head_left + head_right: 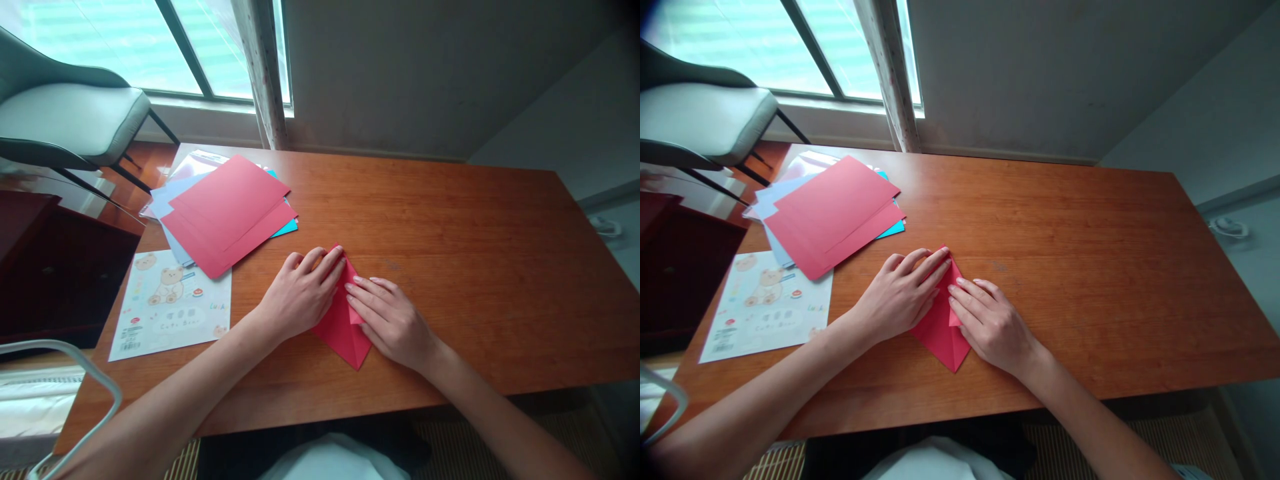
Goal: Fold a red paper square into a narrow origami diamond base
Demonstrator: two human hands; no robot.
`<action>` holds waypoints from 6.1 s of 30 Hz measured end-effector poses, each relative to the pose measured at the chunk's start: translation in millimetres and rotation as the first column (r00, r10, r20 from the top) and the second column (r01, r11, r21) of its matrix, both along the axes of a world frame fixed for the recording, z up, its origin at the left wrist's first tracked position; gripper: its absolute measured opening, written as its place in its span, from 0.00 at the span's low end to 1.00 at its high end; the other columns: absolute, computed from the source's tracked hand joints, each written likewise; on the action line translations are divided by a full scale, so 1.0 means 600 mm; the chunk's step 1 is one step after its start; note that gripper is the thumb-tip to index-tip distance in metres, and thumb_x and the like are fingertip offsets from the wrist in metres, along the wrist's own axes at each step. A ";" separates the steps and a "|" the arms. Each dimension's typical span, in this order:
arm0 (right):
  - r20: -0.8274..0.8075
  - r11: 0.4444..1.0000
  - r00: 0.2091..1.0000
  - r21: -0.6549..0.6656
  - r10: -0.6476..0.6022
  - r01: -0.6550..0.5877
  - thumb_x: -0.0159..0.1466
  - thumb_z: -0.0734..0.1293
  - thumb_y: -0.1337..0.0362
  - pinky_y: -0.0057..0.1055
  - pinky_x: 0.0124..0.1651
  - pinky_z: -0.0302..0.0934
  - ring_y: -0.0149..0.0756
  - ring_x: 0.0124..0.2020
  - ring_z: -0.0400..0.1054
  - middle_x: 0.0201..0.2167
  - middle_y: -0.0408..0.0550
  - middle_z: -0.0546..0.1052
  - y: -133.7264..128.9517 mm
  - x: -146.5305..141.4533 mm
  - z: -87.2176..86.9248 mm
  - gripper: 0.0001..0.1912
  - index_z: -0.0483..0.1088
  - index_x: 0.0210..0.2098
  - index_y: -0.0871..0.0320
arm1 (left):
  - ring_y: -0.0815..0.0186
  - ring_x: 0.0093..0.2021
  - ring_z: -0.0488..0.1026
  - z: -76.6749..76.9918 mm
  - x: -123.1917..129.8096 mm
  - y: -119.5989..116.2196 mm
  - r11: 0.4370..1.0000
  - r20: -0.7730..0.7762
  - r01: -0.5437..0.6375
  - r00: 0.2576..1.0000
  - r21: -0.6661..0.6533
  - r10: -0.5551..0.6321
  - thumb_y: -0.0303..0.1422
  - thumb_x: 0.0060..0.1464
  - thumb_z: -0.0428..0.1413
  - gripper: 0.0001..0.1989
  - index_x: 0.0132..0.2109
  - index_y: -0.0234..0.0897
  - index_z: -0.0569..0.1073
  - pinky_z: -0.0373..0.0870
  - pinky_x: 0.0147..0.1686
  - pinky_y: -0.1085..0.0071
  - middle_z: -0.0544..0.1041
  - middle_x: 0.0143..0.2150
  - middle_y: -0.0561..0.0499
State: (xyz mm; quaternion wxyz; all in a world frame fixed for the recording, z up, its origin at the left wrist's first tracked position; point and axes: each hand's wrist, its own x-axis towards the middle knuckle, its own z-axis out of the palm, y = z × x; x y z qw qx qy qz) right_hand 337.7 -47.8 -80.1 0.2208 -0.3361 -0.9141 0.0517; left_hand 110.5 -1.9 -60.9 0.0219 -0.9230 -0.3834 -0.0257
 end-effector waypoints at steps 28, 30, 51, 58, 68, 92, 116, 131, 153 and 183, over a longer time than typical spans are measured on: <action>-0.005 0.993 1.000 -0.115 -0.019 0.018 0.67 0.64 0.66 0.54 0.66 0.58 0.50 0.66 0.63 0.61 0.58 0.73 -0.002 0.003 0.001 0.23 0.67 0.61 0.62 | 0.46 0.67 0.59 0.018 -0.035 0.028 0.964 0.085 0.143 0.988 -0.226 -0.127 0.49 0.66 0.48 0.29 0.68 0.44 0.63 0.61 0.59 0.51 0.55 0.74 0.42; -0.010 0.992 1.000 -0.126 -0.014 0.013 0.66 0.65 0.65 0.55 0.66 0.58 0.51 0.66 0.62 0.61 0.59 0.73 -0.002 0.004 0.000 0.24 0.67 0.62 0.62 | 0.45 0.67 0.59 0.017 -0.037 0.030 0.957 0.096 0.156 0.986 -0.244 -0.136 0.49 0.66 0.48 0.28 0.68 0.46 0.63 0.61 0.60 0.50 0.54 0.75 0.42; 0.045 0.775 0.922 -0.526 -0.385 0.350 0.60 0.73 0.60 0.31 0.34 0.59 0.33 0.31 0.67 0.29 0.41 0.75 0.132 -0.004 0.034 0.08 0.71 0.30 0.54 | 0.44 0.67 0.59 0.011 -0.038 0.034 0.962 0.110 0.162 0.984 -0.219 -0.141 0.47 0.67 0.48 0.27 0.69 0.49 0.63 0.61 0.58 0.49 0.56 0.74 0.42; 0.044 0.813 0.929 -0.469 -0.368 0.345 0.61 0.73 0.59 0.32 0.34 0.59 0.35 0.32 0.67 0.30 0.42 0.74 0.127 -0.001 0.023 0.09 0.71 0.30 0.53 | 0.45 0.67 0.60 0.013 -0.037 0.033 0.963 0.113 0.161 0.984 -0.214 -0.140 0.47 0.67 0.47 0.26 0.69 0.49 0.63 0.61 0.58 0.50 0.57 0.74 0.41; 0.048 0.821 0.892 -0.371 -0.449 0.434 0.61 0.74 0.56 0.34 0.37 0.57 0.38 0.34 0.67 0.29 0.43 0.75 0.159 -0.024 0.009 0.13 0.68 0.27 0.53 | 0.47 0.67 0.60 0.012 -0.038 0.032 0.962 0.133 0.153 0.983 -0.226 -0.126 0.46 0.67 0.49 0.25 0.67 0.50 0.64 0.61 0.59 0.51 0.57 0.73 0.42; -0.258 0.757 0.885 -0.637 -0.388 0.146 0.69 0.63 0.49 0.32 0.39 0.66 0.37 0.39 0.72 0.41 0.48 0.78 0.124 -0.014 0.038 0.17 0.72 0.45 0.55 | 0.44 0.69 0.56 0.005 -0.041 0.032 0.956 0.204 0.127 0.976 -0.265 -0.073 0.41 0.63 0.55 0.24 0.66 0.51 0.67 0.60 0.61 0.46 0.53 0.73 0.39; 0.069 0.891 0.960 -0.360 -0.272 0.278 0.60 0.74 0.50 0.37 0.44 0.60 0.40 0.39 0.66 0.36 0.45 0.75 0.133 0.020 0.014 0.17 0.68 0.33 0.54 | 0.48 0.66 0.62 0.013 -0.036 0.016 0.968 0.139 0.131 0.985 -0.216 -0.103 0.38 0.67 0.49 0.21 0.66 0.52 0.67 0.61 0.55 0.52 0.63 0.70 0.45; 0.096 0.841 0.894 -0.306 -0.439 0.446 0.60 0.74 0.51 0.34 0.40 0.56 0.38 0.36 0.63 0.32 0.44 0.73 0.186 -0.020 0.006 0.17 0.66 0.30 0.54 | 0.46 0.66 0.62 0.009 -0.034 0.017 0.965 0.159 0.144 0.981 -0.218 -0.110 0.38 0.66 0.51 0.21 0.65 0.50 0.68 0.61 0.56 0.52 0.63 0.70 0.43; -0.294 0.717 0.776 -0.641 -0.559 0.274 0.72 0.57 0.45 0.32 0.39 0.65 0.37 0.38 0.74 0.37 0.48 0.79 0.109 0.022 0.070 0.23 0.73 0.42 0.56 | 0.54 0.47 0.75 0.016 -0.042 -0.002 0.936 0.242 -0.257 0.918 -0.239 0.313 0.42 0.65 0.52 0.22 0.61 0.37 0.67 0.71 0.40 0.63 0.76 0.47 0.45; 0.181 0.965 0.949 0.107 -0.257 0.241 0.69 0.59 0.73 0.48 0.62 0.59 0.47 0.58 0.67 0.58 0.56 0.76 0.019 -0.049 0.008 0.18 0.73 0.55 0.63 | 0.56 0.56 0.76 0.010 0.002 -0.027 0.688 0.646 -0.057 0.295 -0.724 0.704 0.38 0.59 0.59 0.21 0.57 0.36 0.70 0.72 0.57 0.59 0.79 0.55 0.42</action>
